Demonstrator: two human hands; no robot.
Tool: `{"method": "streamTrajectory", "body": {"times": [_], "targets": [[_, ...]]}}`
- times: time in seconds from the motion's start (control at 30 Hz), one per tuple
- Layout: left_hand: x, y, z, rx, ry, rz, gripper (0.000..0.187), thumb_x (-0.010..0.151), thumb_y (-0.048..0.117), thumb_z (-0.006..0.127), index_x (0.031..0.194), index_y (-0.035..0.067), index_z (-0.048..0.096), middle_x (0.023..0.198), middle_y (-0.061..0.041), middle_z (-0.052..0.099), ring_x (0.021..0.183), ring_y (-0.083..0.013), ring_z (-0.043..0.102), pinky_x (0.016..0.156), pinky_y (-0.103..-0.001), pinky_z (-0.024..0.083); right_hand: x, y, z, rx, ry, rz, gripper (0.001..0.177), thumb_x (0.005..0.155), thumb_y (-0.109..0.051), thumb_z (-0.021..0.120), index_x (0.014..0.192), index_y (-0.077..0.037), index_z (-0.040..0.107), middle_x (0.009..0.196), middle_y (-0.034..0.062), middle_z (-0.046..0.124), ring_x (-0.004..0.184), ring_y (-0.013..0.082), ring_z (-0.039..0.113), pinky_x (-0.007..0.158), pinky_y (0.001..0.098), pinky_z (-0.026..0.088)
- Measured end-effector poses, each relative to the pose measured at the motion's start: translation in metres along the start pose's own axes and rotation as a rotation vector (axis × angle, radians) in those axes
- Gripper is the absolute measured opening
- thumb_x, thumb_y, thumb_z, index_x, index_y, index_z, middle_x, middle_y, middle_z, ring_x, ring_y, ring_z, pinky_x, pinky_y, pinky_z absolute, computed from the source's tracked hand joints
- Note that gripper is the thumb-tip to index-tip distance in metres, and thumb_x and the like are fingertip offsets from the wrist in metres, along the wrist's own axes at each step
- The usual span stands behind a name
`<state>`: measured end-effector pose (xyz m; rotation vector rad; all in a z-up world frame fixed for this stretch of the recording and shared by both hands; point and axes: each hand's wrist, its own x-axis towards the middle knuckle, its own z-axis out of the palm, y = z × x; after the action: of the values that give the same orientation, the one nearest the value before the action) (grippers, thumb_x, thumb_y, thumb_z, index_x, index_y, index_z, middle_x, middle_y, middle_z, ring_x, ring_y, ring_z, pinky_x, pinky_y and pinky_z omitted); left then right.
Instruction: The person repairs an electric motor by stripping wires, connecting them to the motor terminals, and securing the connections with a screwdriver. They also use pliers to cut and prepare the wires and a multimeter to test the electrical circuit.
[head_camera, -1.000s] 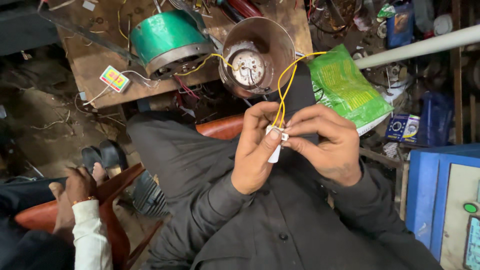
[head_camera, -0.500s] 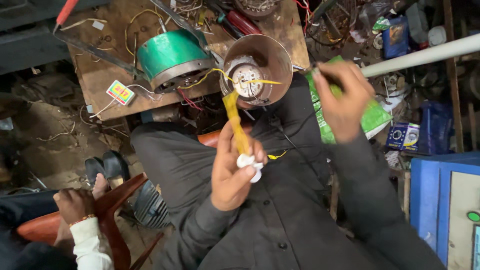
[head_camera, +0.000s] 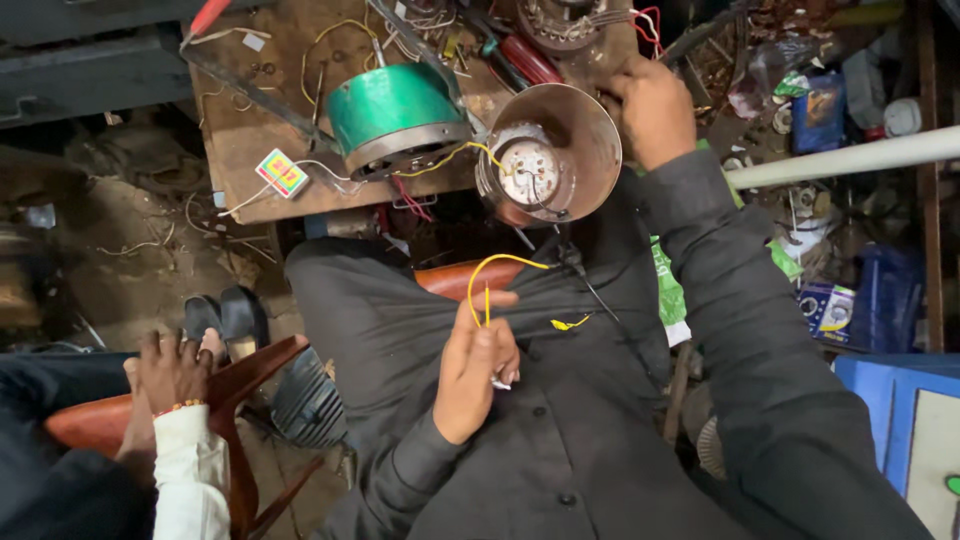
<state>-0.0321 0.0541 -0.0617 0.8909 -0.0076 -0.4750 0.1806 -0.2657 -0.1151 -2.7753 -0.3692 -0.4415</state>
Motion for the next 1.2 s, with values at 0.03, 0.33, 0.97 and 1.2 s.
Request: {"method": "streamTrajectory", "body": {"times": [0.03,0.33,0.97,1.2], "targets": [[0.000,0.002,0.000,-0.010,0.005,-0.015,0.039,0.111,0.028,0.038,0.140,0.002,0.046,0.072,0.002,0.042,0.063,-0.0077,0.043,0.063,-0.025,0.045,-0.003,-0.001,-0.001,-0.014,0.009,0.006,0.022,0.088,-0.013,0.080,0.110,-0.010,0.080,0.103,0.0107,0.068,0.097,0.0348,0.066,0.081,0.0452,0.053],[0.000,-0.007,-0.009,0.225,0.110,0.049,0.029,0.114,0.015,0.044,0.123,-0.005,0.062,0.078,0.000,0.052,0.074,-0.0103,0.054,0.083,-0.030,0.054,0.004,-0.001,-0.017,0.024,-0.083,-0.047,0.031,0.087,-0.007,0.078,0.117,-0.006,0.076,0.108,0.0155,0.067,0.099,0.0380,0.064,0.085,0.0462,0.053],[0.022,0.024,-0.006,0.137,0.214,0.073,0.034,0.114,0.019,0.048,0.126,-0.007,0.067,0.085,0.003,0.050,0.075,-0.0060,0.043,0.068,-0.021,0.038,0.139,-0.076,-0.003,-0.305,-0.445,-0.320,0.026,0.096,-0.030,0.075,0.101,-0.005,0.076,0.077,0.0181,0.070,0.068,0.0359,0.068,0.059,0.0475,0.053],[0.039,0.045,0.004,0.173,0.168,0.152,0.030,0.106,0.007,0.058,0.133,-0.005,0.064,0.102,-0.011,0.074,0.086,-0.0118,0.065,0.085,-0.027,0.055,0.140,-0.054,0.055,-0.292,-0.375,-0.348,0.031,0.086,-0.031,0.080,0.096,-0.002,0.077,0.076,0.0188,0.070,0.066,0.0369,0.068,0.056,0.0481,0.054]]}}
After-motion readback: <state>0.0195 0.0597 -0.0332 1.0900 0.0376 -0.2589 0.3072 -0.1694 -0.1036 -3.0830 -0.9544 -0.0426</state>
